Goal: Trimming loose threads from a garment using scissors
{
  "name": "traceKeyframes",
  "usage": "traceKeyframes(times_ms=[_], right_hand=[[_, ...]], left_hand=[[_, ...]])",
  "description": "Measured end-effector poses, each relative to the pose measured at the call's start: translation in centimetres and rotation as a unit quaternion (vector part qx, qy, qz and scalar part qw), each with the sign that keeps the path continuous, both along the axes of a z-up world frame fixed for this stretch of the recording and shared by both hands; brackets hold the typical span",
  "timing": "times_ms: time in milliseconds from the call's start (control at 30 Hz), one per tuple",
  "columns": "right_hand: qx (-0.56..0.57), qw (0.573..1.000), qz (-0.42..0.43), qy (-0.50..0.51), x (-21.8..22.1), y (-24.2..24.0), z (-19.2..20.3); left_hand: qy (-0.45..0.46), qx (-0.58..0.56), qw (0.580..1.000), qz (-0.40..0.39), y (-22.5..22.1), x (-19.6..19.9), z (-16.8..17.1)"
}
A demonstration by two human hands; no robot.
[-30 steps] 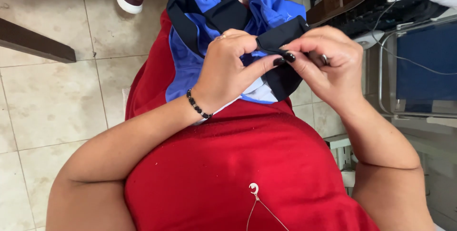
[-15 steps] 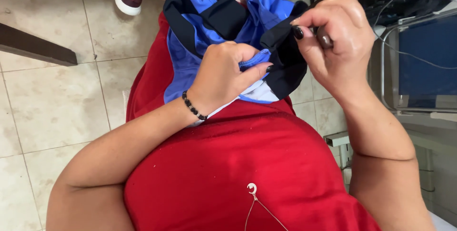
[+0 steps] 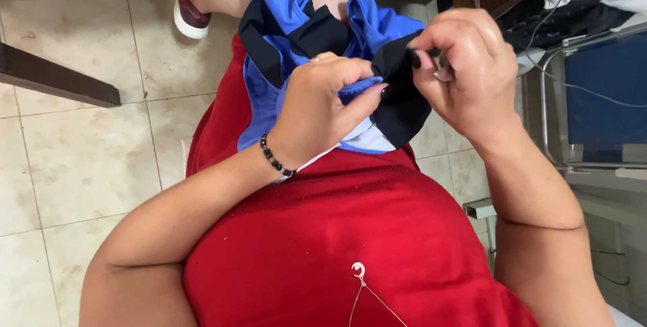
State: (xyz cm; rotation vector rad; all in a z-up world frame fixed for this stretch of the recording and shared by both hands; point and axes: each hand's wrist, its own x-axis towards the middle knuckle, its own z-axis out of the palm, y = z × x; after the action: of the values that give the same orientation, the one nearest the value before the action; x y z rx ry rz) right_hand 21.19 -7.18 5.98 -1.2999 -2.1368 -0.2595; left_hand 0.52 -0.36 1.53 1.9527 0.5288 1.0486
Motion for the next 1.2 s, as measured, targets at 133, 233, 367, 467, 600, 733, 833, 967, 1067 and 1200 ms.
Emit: traceKeyframes(times_ms=[133, 233, 367, 467, 600, 733, 833, 967, 1067, 1200], right_hand=[[0.054, 0.997, -0.047, -0.017, 0.1, 0.8, -0.4], [0.052, 0.998, -0.037, -0.016, -0.1, 1.2, -0.5], [0.005, 1.000, -0.002, 0.000, -0.4, 1.7, 0.5], [-0.049, 0.997, 0.051, 0.034, -0.3, 2.2, 1.6], [-0.108, 0.991, 0.067, 0.049, 0.0, 2.7, 2.6], [-0.127, 0.988, 0.088, 0.030, 0.1, 3.3, 3.6], [-0.129, 0.988, 0.083, -0.004, 0.0, 2.8, 4.4], [-0.220, 0.949, 0.020, 0.223, 0.1, 0.7, 5.0], [-0.325, 0.732, 0.056, 0.596, -0.6, -1.7, 2.6], [-0.295, 0.551, 0.052, 0.779, -1.1, -4.7, -3.7]], left_hand=[[-0.009, 0.035, 0.999, -0.015, 0.1, -0.1, -0.3], [-0.005, 0.050, 0.998, -0.040, 0.2, -0.7, 0.0], [0.004, 0.012, 0.999, -0.050, 0.2, -1.0, -0.4], [-0.012, -0.040, 0.999, -0.015, -0.1, -1.2, 0.7], [-0.070, 0.003, 0.998, 0.010, 0.2, -0.8, 1.3], [-0.007, 0.044, 0.999, -0.012, 0.6, -0.5, 2.1], [0.005, 0.055, 0.998, -0.039, 1.3, 0.1, 2.0], [-0.021, 0.044, 0.998, -0.026, 2.1, -0.2, 1.4], [-0.019, 0.007, 0.999, -0.043, 2.0, -0.9, 0.2], [-0.031, -0.013, 0.998, -0.060, 1.9, -1.7, -0.1]])
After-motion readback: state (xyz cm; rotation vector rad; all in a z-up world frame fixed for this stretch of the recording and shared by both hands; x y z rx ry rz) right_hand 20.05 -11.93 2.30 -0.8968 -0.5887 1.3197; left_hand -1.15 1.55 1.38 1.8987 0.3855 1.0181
